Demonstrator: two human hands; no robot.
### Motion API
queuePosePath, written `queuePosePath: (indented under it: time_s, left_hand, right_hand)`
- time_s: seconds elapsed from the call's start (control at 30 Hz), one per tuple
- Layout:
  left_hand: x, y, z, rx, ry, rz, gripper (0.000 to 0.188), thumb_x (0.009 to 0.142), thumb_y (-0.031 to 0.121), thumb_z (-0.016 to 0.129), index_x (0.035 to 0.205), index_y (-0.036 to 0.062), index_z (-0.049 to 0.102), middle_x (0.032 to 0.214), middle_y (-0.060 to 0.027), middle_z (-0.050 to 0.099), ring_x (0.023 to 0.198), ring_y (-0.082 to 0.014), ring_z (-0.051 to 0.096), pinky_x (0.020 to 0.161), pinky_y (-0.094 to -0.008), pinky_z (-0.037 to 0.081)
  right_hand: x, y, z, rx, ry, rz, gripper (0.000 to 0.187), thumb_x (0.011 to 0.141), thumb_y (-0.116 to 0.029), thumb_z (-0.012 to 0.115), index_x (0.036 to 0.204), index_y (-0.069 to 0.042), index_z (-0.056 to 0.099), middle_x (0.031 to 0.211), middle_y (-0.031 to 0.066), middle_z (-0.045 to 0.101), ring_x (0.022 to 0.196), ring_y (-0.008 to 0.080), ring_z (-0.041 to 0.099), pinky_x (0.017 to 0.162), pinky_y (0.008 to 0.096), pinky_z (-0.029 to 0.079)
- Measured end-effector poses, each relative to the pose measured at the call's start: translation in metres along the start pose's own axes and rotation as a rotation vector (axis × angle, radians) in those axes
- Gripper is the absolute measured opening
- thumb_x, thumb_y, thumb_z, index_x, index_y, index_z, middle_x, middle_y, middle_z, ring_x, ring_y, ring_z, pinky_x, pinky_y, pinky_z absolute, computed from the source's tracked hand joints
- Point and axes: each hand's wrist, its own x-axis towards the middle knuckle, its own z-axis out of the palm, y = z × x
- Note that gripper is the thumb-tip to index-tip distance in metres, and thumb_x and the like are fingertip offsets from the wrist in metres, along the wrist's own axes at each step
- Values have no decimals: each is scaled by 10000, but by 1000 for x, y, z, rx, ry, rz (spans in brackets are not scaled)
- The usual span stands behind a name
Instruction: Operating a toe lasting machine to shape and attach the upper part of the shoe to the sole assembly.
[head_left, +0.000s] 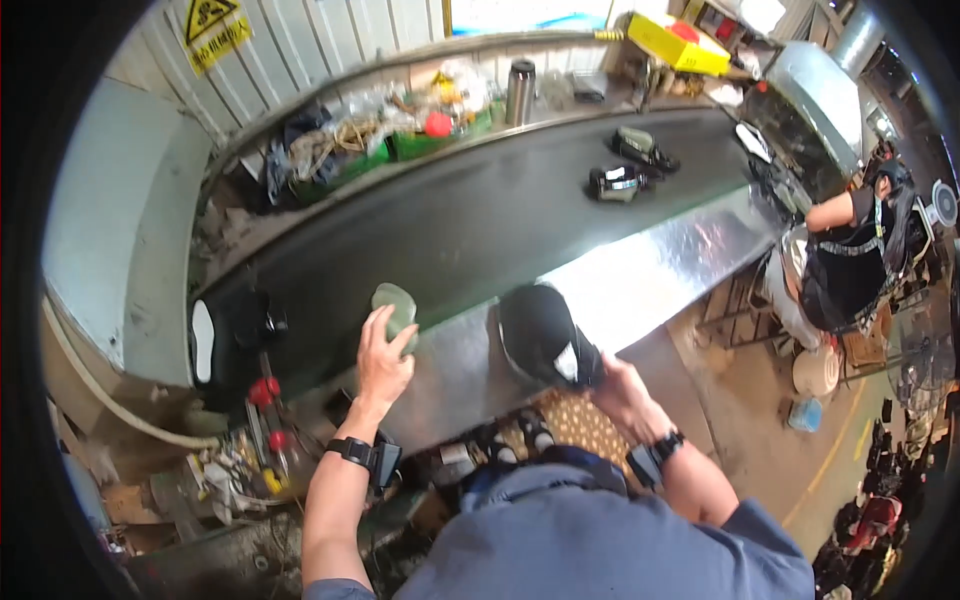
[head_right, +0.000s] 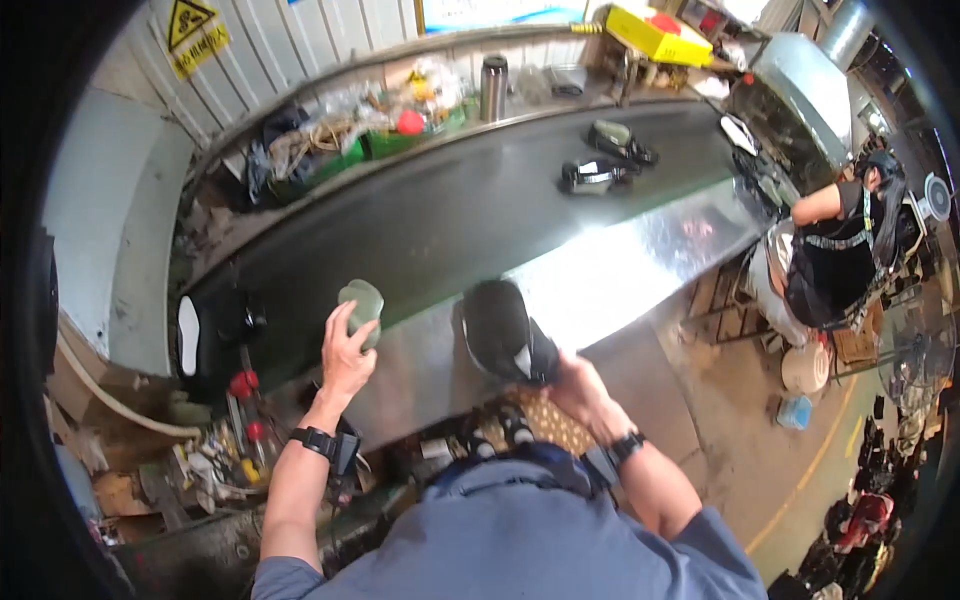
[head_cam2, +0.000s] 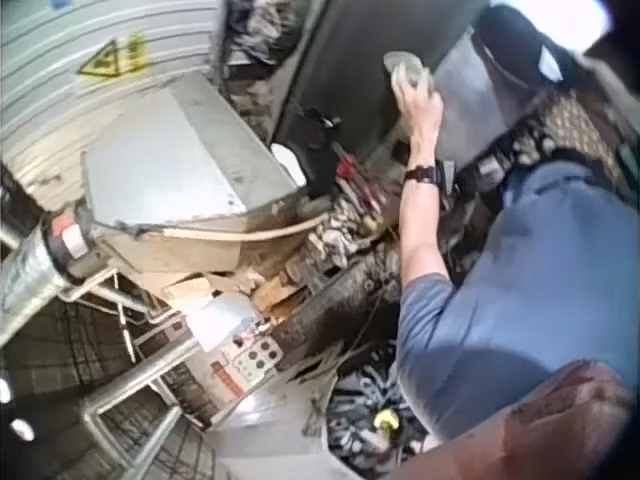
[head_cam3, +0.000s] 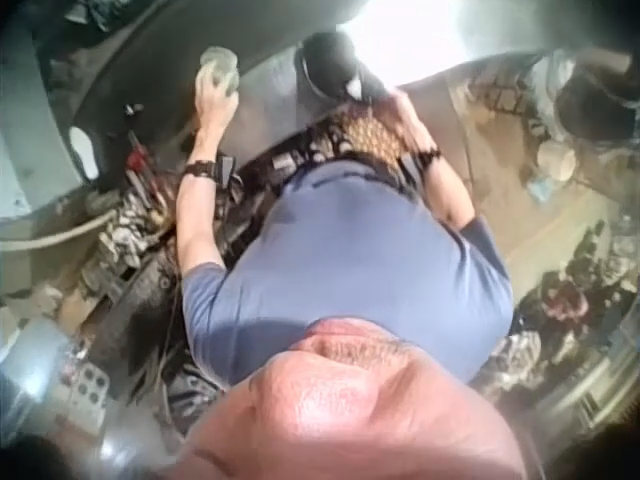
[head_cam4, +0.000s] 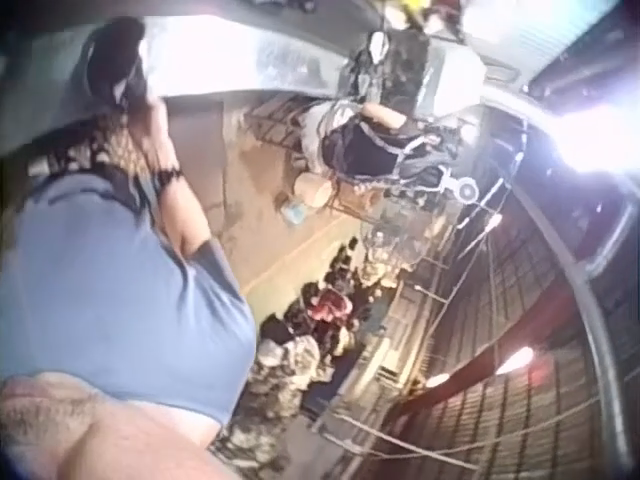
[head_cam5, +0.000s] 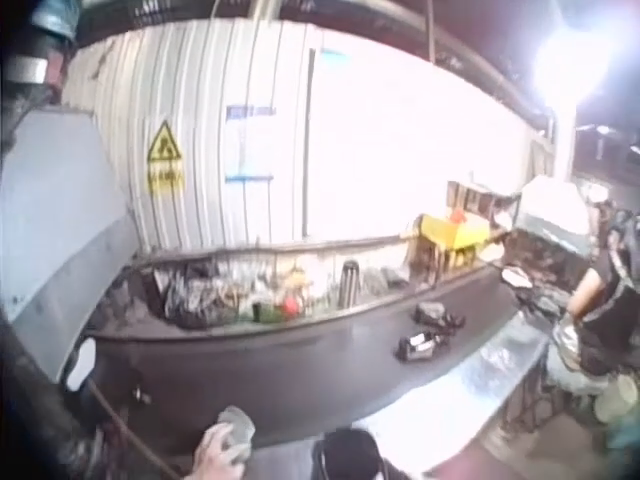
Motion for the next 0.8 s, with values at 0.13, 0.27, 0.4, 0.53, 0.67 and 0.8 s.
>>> queuePosePath:
  time_s: [0.13,0.27,0.4,0.53,0.67,0.8]
  left_hand:
    - [-31,89,29,-67,-21,196,427,675,41,694,1078,172,745,1291,-159,537,1268,-346,480,1136,-536,365]
    - [-64,140,83,-77,29,268,320,735,139,738,1042,227,758,1259,-114,537,1228,-310,467,1096,-521,351]
    - [-68,153,87,-382,-126,124,177,786,229,784,962,207,795,1099,-61,660,1106,-235,556,1004,-441,382]
    - [-37,105,70,-1840,99,-1028,608,995,618,502,969,52,722,969,-50,725,981,-190,663,900,-386,481]
    - [-30,44,63,-1817,-69,-1362,368,968,346,625,1104,9,685,1008,-109,734,913,-257,708,877,-413,573]
    - [-33,21,89,-1266,32,-1262,261,919,221,718,1024,-18,722,965,-110,735,876,-235,712,809,-362,558]
  right_hand:
    - [27,-11,-28,76,-6,39,500,1044,-377,497,1402,-29,472,1382,193,555,1209,371,587,969,528,547]
    - [32,-12,-1,155,81,45,503,1046,-384,501,1399,-26,491,1320,213,597,1215,358,586,937,487,540]
    - [23,-19,0,-53,61,43,513,1026,-362,573,1407,-24,511,1330,151,619,1227,256,587,1016,435,496]
    - [7,-10,14,-900,-158,-291,498,1022,-237,620,1462,-45,489,1250,39,646,1111,157,614,959,309,501]
    - [-3,36,16,-1717,-527,-550,395,919,-117,650,1305,-50,599,943,121,653,844,279,658,1076,459,465]
    - [23,81,-32,-1904,-694,-908,478,738,-66,678,1213,-20,636,1050,118,624,1041,316,617,1177,543,354]
